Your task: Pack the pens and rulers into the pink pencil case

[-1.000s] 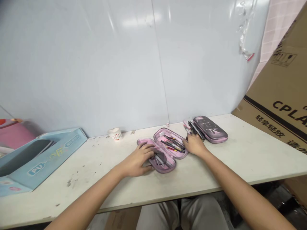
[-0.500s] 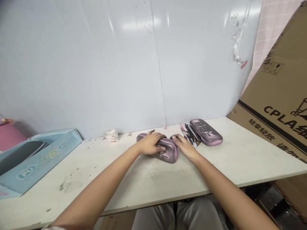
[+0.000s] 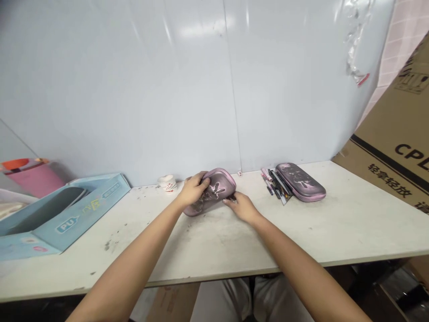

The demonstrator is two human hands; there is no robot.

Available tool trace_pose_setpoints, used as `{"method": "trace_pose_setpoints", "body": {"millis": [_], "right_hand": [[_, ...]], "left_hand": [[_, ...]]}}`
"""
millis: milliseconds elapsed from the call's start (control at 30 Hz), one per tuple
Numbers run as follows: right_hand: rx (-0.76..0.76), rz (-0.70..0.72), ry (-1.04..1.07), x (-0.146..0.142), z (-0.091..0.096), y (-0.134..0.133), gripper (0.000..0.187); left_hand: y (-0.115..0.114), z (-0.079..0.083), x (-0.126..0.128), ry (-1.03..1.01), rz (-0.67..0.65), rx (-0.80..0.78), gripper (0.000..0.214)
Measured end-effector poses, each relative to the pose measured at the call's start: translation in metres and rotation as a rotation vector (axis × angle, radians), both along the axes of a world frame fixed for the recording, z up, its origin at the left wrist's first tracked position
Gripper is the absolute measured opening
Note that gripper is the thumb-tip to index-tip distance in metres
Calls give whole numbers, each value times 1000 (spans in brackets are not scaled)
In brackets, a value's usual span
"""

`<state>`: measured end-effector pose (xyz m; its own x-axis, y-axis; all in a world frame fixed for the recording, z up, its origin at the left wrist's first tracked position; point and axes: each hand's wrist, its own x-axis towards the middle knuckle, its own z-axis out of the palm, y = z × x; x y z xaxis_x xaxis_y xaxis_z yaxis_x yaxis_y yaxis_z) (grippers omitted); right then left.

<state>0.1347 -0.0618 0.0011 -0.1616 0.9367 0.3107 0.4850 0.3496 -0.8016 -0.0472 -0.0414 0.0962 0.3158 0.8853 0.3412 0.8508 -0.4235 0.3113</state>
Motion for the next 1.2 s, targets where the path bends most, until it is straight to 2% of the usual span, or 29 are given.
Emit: {"method": "trace_pose_setpoints", "body": {"millis": [100,233,367,500,600,700,800,900,967,1033,1133,1200], "right_hand": [[68,-67,-195,1,3,1,27],[101,-121,-366,18,4,-2,24],[256,-184,-795,51,-2,-8,23],[452,-195,-1024,95,2,-12,22],[557,-171,-1138,123,21,-13,23],[665,-121,-1222,130,54,-12,22],[806,46,-1301,108,89,-10,27],[906,234,-1326,74,111,-8,29],[917,283,-1322,59,115,-8,28],[875,260,-1299,55,110,-9,26],[706,132,-1216,63,92,-12,21],[552,-14,-1098,67,77,-16,23]], "left_hand": [[-1,-1,-2,-21,20,-2,35],[-1,-7,7,49,15,39,36],[-2,-20,29,157,-15,111,40],[-5,-34,57,274,-122,203,43],[-10,-42,77,329,-179,273,46],[-17,-46,90,341,-216,334,47],[-24,-48,93,319,-227,386,47],[-30,-50,91,264,-200,386,47],[-34,-51,91,193,-158,360,45],[-37,-53,93,105,-107,325,42],[-42,-55,97,-17,-70,272,37],[-44,-55,98,-80,-76,249,34]]}}
